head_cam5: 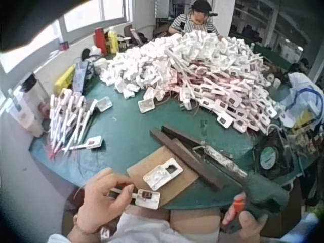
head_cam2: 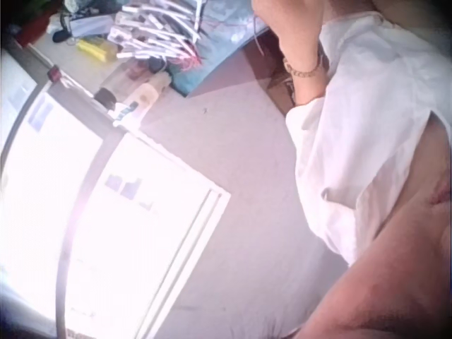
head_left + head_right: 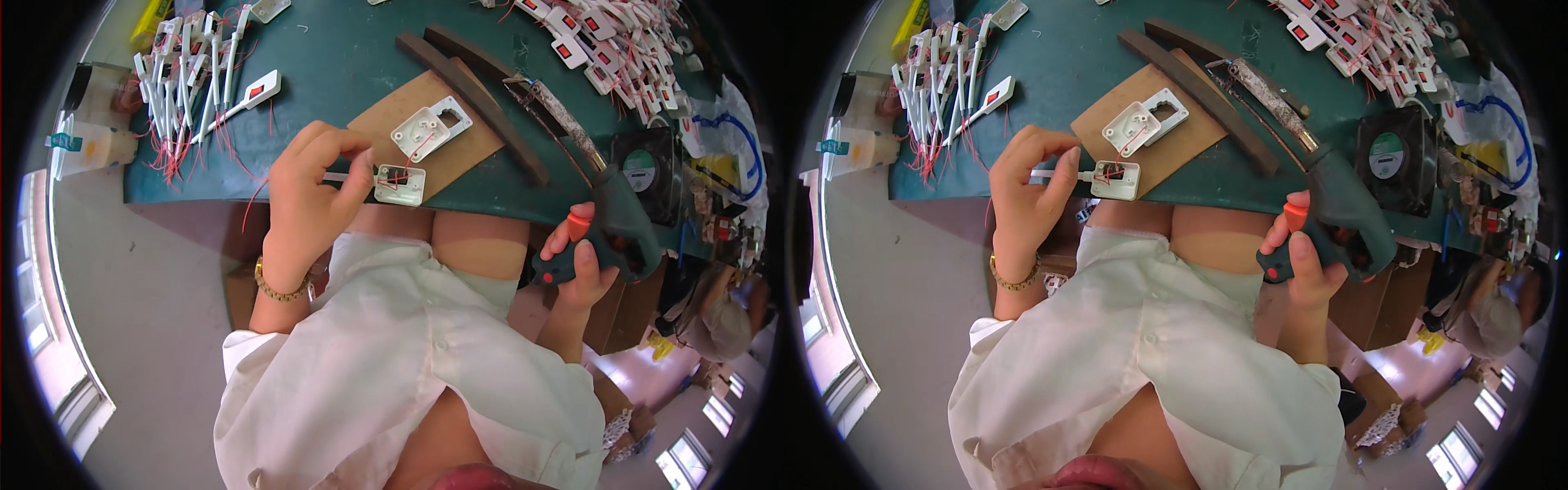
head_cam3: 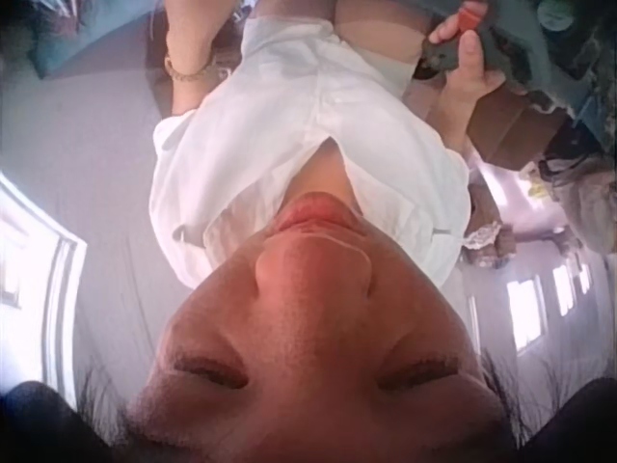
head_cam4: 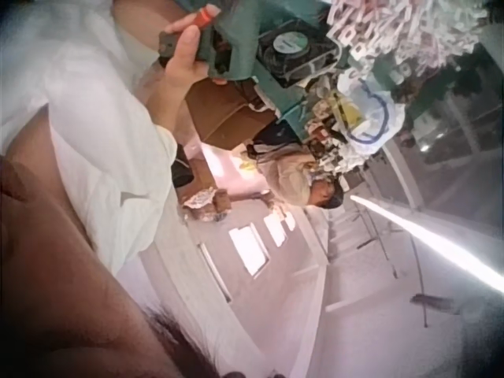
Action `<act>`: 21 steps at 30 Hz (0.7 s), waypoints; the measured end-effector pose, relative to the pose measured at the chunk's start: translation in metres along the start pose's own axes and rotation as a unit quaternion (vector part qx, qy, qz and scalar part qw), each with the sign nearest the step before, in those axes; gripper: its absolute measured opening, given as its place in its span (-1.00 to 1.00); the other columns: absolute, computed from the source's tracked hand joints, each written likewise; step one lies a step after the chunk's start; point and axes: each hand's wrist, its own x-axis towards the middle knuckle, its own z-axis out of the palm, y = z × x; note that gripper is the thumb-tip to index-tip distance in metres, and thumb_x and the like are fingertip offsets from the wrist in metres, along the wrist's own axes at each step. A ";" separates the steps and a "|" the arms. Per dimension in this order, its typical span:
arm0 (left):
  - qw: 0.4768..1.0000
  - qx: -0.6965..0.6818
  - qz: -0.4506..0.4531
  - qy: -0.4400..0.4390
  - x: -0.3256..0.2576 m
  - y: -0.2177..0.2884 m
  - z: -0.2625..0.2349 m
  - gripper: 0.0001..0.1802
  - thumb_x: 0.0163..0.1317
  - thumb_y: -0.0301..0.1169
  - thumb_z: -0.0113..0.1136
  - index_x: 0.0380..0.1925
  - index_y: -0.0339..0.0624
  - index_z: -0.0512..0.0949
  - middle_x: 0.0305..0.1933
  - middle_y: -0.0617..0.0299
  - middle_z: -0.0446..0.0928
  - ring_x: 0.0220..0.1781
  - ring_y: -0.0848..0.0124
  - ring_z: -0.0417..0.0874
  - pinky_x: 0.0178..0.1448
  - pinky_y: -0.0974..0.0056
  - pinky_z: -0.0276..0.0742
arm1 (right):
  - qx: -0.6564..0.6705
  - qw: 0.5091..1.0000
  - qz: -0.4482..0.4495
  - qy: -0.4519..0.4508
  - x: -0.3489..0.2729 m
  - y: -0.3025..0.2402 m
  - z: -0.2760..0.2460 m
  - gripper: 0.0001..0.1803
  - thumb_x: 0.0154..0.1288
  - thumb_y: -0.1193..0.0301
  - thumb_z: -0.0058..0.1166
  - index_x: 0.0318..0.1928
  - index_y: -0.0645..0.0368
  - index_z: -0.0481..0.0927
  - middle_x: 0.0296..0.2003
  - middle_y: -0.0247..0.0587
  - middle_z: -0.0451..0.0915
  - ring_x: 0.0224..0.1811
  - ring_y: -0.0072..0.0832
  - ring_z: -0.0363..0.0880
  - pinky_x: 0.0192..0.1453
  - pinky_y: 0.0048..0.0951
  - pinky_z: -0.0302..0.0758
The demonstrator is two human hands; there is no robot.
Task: Assembling small electronic components using a handheld soldering or heating tool on an industrial assembly line.
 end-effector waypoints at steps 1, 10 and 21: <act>1.000 0.001 -0.002 -0.002 -0.003 0.004 -0.001 -0.91 0.09 -0.61 0.27 -0.37 -0.30 0.62 -0.37 0.14 0.59 -0.35 0.35 0.58 -0.25 0.35 0.47 | -0.007 1.000 -0.001 -0.005 0.000 0.001 0.000 -0.51 0.31 0.30 0.07 0.09 0.44 0.37 -0.47 -0.11 0.48 -0.52 -0.47 0.46 -0.43 -0.46 0.51; 0.989 0.103 0.031 -0.102 -0.015 0.007 0.007 -0.83 0.02 -0.56 0.37 -0.33 -0.25 0.65 -0.27 0.17 0.62 -0.32 0.29 0.64 -0.28 0.25 0.55 | -0.006 0.999 -0.016 -0.034 -0.002 0.000 0.006 -0.46 0.28 0.29 0.12 0.12 0.45 0.37 -0.45 -0.12 0.51 -0.48 -0.47 0.49 -0.40 -0.45 0.52; 0.993 0.103 0.049 -0.029 -0.021 -0.002 0.022 -0.87 -0.03 -0.64 0.19 -0.48 -0.22 0.46 -0.42 0.17 0.52 -0.46 0.21 0.56 -0.41 0.21 0.49 | -0.011 1.000 -0.013 -0.015 -0.011 0.003 0.001 -0.51 0.28 0.38 0.10 0.14 0.43 0.42 -0.43 -0.13 0.54 -0.44 -0.48 0.51 -0.33 -0.46 0.52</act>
